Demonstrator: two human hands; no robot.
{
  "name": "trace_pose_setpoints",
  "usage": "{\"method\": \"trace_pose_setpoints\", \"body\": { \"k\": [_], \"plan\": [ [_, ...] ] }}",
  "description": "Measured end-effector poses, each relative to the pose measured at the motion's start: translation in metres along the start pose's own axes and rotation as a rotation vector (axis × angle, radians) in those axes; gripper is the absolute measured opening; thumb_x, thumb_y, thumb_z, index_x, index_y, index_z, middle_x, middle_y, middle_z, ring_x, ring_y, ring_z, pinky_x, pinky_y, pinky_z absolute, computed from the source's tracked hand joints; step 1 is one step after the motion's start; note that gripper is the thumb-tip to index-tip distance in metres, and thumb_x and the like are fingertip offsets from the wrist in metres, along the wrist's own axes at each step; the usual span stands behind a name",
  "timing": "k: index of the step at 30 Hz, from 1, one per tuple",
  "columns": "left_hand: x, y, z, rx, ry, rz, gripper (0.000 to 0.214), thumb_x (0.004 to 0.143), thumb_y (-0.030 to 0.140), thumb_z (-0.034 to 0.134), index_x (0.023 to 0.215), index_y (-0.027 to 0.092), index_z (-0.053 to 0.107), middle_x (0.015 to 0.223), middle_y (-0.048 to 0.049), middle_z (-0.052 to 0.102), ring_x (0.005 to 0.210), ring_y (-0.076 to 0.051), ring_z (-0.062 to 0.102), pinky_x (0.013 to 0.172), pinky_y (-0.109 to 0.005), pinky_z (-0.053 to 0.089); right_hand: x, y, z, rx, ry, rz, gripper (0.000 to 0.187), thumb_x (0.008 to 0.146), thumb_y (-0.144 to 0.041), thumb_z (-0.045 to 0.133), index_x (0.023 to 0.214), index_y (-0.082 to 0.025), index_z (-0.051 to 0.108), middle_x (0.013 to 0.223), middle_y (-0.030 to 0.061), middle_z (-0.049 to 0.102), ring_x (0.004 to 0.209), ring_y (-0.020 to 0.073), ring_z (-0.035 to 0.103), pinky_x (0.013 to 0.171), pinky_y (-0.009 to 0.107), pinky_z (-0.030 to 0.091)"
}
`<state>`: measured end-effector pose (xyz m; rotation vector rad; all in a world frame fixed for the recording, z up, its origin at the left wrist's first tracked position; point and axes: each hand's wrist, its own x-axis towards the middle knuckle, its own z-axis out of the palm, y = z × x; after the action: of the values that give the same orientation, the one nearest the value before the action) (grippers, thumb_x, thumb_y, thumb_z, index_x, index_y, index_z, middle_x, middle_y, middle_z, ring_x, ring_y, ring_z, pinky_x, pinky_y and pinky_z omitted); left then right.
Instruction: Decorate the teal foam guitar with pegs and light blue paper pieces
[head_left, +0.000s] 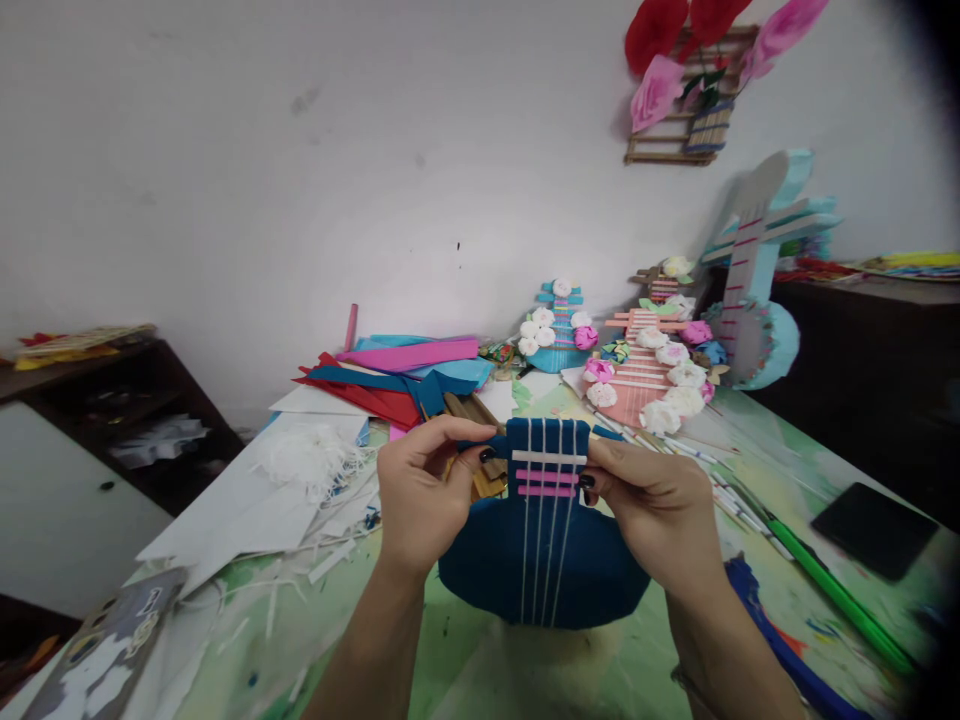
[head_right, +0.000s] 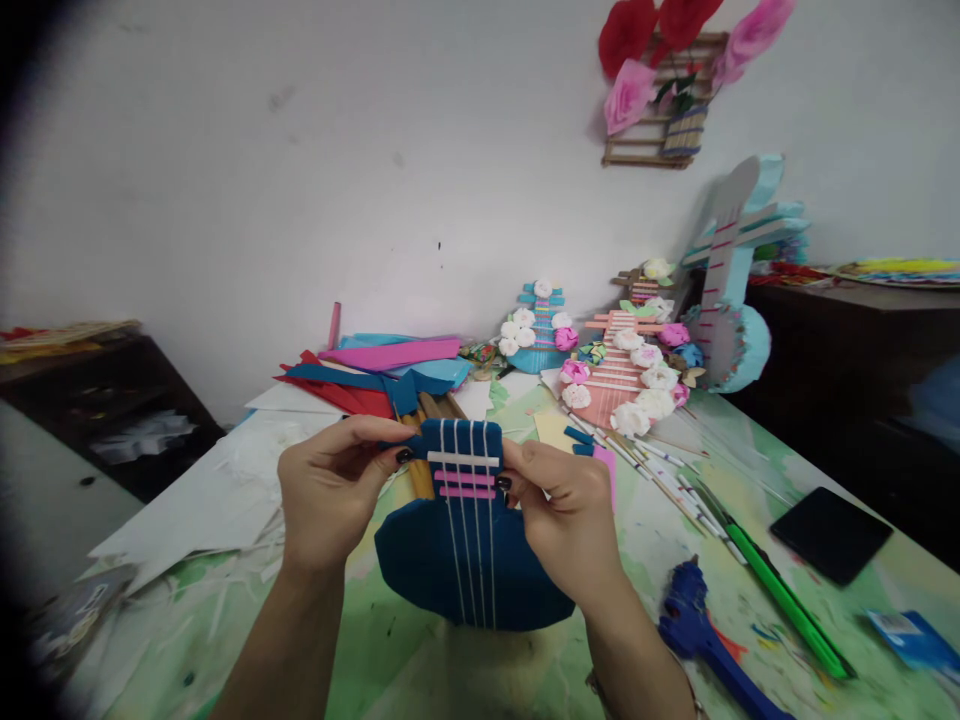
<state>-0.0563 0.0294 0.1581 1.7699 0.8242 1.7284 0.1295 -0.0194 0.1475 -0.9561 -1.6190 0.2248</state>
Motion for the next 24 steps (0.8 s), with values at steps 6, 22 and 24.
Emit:
{"method": "trace_pose_setpoints", "body": {
  "k": [6,22,24],
  "plan": [
    [0.0,0.0003,0.0006,-0.016,0.005,0.011,0.023,0.068,-0.003,0.059,0.074,0.016,0.07,0.073,-0.0002,0.072,0.07,-0.013,0.068,0.065,-0.018,0.057,-0.0006,0.001,0.0003,0.0,0.0,-0.007,0.039,0.082,-0.005,0.052,0.108,-0.026,0.071,0.059,-0.0009,0.058,0.049,0.0104,0.051,0.046,0.022,0.043],
    [-0.0005,0.0001,0.0005,0.013,0.014,0.029,0.022,0.067,-0.002,0.06,0.074,0.017,0.07,0.072,0.0002,0.072,0.068,-0.012,0.067,0.062,-0.018,0.055,0.0019,-0.0032,-0.0003,-0.032,-0.014,0.006,0.033,0.082,-0.008,0.052,0.104,-0.022,0.073,0.059,0.0006,0.059,0.048,0.0107,0.051,0.045,0.023,0.043],
    [-0.0009,0.0002,0.0003,0.015,0.012,0.031,0.024,0.067,-0.003,0.06,0.075,0.018,0.07,0.073,0.0006,0.072,0.069,-0.011,0.067,0.064,-0.017,0.055,0.0014,-0.002,-0.0003,-0.042,-0.015,0.009,0.035,0.082,-0.007,0.051,0.104,-0.023,0.073,0.059,0.0002,0.059,0.049,0.0107,0.051,0.046,0.023,0.044]
  ]
}}
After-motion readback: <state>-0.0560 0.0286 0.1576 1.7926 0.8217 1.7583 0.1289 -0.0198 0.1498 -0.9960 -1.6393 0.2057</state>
